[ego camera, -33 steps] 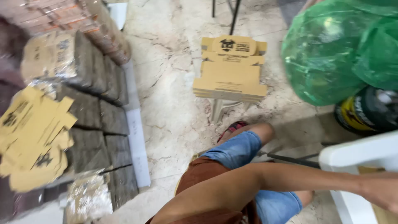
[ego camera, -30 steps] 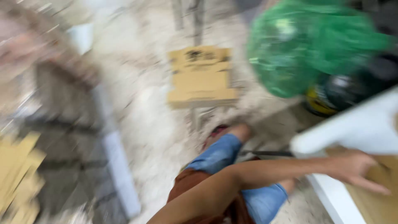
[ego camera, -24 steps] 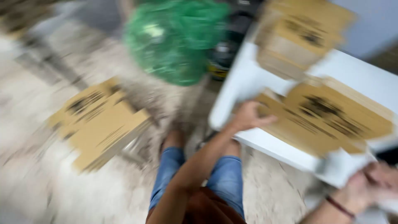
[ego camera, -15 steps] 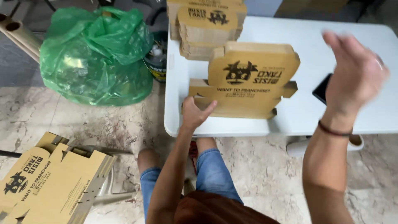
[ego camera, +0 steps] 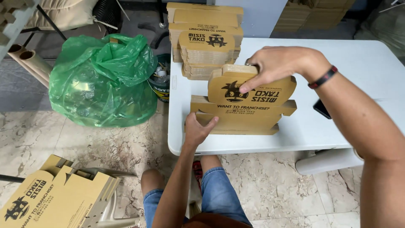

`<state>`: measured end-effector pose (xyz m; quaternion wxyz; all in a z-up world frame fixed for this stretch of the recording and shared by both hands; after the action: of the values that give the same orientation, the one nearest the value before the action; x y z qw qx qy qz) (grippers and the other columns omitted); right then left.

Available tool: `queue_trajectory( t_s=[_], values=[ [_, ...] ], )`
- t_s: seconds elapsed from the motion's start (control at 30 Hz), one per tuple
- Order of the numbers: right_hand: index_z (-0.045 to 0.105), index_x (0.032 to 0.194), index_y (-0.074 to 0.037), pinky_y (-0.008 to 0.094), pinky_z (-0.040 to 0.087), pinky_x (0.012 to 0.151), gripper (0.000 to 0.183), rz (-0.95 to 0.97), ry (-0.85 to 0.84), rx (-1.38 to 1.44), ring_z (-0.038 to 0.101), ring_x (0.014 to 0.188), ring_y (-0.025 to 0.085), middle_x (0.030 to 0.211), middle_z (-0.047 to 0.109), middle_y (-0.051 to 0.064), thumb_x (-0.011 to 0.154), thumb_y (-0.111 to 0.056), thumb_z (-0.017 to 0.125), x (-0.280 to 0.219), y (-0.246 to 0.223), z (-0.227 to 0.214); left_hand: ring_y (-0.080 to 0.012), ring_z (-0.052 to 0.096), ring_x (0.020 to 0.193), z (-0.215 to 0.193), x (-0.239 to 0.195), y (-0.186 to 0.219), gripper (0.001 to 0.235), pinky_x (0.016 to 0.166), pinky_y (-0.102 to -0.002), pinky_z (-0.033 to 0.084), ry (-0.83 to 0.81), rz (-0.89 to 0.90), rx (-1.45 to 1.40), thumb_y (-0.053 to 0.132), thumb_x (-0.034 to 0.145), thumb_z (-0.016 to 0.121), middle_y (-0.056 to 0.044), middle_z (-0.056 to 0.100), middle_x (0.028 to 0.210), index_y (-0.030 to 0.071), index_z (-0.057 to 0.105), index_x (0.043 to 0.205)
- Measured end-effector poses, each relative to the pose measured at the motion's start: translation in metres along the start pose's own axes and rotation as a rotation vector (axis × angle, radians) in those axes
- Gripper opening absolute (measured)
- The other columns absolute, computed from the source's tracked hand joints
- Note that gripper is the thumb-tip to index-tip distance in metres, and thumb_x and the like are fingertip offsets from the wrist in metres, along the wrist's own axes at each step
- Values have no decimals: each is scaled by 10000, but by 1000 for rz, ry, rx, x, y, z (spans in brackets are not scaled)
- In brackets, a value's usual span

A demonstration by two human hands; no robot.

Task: Folding cardboard box templates into finished boxes and stacking them on a table.

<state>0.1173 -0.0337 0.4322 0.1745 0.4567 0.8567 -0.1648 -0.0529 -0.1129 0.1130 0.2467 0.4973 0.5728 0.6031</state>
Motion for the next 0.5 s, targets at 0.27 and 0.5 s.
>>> queue_trajectory(
  t_s=[0.27, 0.5],
  values=[
    [747, 1001, 76, 413, 637, 656, 837, 7, -211, -94, 741, 635, 308, 765, 730, 192, 753, -723, 757, 32, 7, 13, -272, 698, 876, -9, 3, 40, 564, 793, -401, 536, -68, 31, -76, 343, 692, 942, -209, 695, 874, -44, 660, 991],
    [759, 1071, 34, 412, 631, 721, 533, -137, -243, -116, 761, 726, 299, 888, 789, 187, 854, -452, 771, -1, -27, 33, -198, 658, 1091, -34, -8, 52, 614, 1017, -426, 501, -221, 96, -263, 210, 717, 957, -199, 751, 1139, -36, 686, 1210]
  ],
)
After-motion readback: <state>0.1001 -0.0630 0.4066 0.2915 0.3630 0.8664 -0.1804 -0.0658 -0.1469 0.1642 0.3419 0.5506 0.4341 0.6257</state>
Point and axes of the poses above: each hand's wrist, its own x-axis towards the middle knuckle, its own z-axis out of the palm, y = z × x, the point moved 3 cm from there along x, towards the middle knuckle
